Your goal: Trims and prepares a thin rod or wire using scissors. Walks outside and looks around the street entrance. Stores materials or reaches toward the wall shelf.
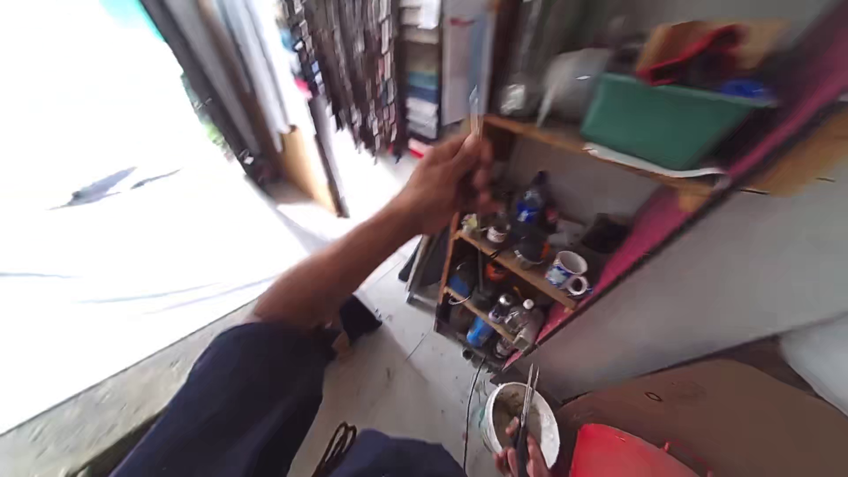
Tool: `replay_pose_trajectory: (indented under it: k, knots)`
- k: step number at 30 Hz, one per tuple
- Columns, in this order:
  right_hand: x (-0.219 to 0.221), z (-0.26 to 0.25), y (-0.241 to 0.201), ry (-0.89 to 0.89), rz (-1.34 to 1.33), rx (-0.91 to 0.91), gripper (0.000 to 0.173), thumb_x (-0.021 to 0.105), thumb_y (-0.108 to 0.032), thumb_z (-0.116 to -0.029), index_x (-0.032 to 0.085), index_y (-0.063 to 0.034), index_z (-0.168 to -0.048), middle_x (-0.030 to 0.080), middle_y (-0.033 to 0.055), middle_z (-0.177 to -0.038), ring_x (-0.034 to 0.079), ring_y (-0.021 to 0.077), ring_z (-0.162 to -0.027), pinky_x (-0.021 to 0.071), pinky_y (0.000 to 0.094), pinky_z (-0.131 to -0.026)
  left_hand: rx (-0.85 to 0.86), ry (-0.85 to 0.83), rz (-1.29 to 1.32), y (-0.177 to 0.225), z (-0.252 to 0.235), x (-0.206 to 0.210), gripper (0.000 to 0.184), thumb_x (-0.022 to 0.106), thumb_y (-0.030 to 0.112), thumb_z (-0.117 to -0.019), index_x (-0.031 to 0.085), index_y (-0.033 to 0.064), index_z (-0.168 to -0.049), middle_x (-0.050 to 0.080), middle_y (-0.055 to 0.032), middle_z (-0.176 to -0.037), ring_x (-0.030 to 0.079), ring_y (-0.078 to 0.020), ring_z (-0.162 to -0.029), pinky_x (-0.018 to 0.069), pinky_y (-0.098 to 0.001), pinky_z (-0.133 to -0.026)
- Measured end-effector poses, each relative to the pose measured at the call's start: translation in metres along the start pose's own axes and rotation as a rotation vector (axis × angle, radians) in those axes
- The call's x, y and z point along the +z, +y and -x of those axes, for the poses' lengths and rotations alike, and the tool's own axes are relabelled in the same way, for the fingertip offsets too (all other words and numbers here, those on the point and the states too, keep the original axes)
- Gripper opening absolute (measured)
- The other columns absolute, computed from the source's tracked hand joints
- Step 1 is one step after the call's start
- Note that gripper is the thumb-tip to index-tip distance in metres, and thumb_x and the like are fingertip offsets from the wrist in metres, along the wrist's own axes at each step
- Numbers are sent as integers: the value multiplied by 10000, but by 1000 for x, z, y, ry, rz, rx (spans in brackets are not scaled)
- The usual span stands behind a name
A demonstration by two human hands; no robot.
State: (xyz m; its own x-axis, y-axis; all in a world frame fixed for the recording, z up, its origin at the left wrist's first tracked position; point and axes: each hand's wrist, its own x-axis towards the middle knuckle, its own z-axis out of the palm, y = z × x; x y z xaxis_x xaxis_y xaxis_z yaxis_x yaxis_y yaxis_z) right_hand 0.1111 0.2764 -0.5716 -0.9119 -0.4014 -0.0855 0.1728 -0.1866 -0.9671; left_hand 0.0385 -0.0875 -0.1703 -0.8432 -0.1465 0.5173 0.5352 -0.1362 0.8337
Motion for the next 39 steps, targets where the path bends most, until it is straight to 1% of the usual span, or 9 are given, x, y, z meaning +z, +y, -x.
replay_pose_trajectory:
  k: [3, 5, 14, 17, 21, 25, 30, 36, 39]
  knots:
    - [32, -14, -17, -143, 62, 9, 511, 635, -261, -958, 531, -53, -1413, 683, 38, -1190, 706, 147, -851, 631, 354, -742, -172, 520, 181, -43, 110, -94, 360, 269, 325, -1143, 561, 206, -968, 557, 64, -723, 593, -91, -636, 597, -322, -632]
    - [61, -27, -19, -300, 118, 2, 567, 701, -386, -944, 560, -96, -1409, 694, 14, -1192, 704, 134, -862, 628, 339, -756, -132, 741, 267, -31, 186, -132, 368, 290, 325, -1143, 575, 202, -945, 564, 61, -723, 604, -87, -638, 608, -305, -634]
    - [278, 5, 16, -910, 128, 15, 576, 773, -237, -911, 568, -72, -1424, 683, 28, -1243, 694, 114, -907, 617, 286, -798, -21, 1215, 236, 60, 487, -207, 304, 348, 247, -1136, 596, 115, -1020, 610, 6, -756, 674, -136, -684, 649, -381, -729]
    - [360, 50, 37, -1087, 50, 71, 577, 795, -265, -897, 590, -107, -1413, 684, 21, -1238, 691, 114, -911, 614, 285, -801, -32, 1320, 3, 86, 573, -221, 257, 368, 137, -1125, 606, 45, -1097, 694, -53, -841, 742, -199, -802, 650, -438, -830]
    - [449, 106, 52, -1344, -10, 146, 524, 790, -242, -901, 625, -115, -1382, 682, 38, -1237, 691, 119, -898, 616, 291, -793, 66, 1339, -696, 142, 666, -252, 214, 437, 48, -1087, 644, 1, -1115, 743, -68, -1012, 747, -171, -940, 631, -390, -901]
    - [504, 141, 67, -1481, 65, 170, 522, 792, -224, -896, 627, -99, -1376, 695, 41, -1212, 694, 112, -870, 619, 281, -775, 178, 1428, -1164, 204, 752, -325, 201, 493, 35, -1060, 674, -51, -1083, 747, -115, -1041, 731, -186, -1026, 602, -406, -981]
    - [555, 162, 104, -1521, 206, 310, 543, 814, -241, -865, 644, -79, -1355, 711, 65, -1177, 696, 128, -861, 615, 294, -775, 132, 1594, -1230, 218, 836, -383, 203, 503, 21, -1055, 685, -43, -1116, 749, -129, -1110, 725, -190, -1072, 571, -411, -1026]
    - [654, 197, 159, -1618, 272, 403, 642, 820, -330, -854, 602, -52, -1390, 708, 75, -1195, 688, 114, -870, 602, 279, -766, -479, 1700, -965, 116, 960, -466, 312, 437, 59, -1044, 699, -21, -1192, 753, -136, -1113, 719, -216, -1068, 553, -435, -1025]
    - [740, 219, 185, -1663, 322, 334, 805, 803, -482, -828, 534, -21, -1431, 678, 30, -1209, 658, 55, -897, 574, 234, -797, -333, 1790, -904, 125, 964, -460, 317, 438, 33, -1040, 680, -49, -1228, 747, -133, -995, 722, -166, -878, 605, -369, -876]
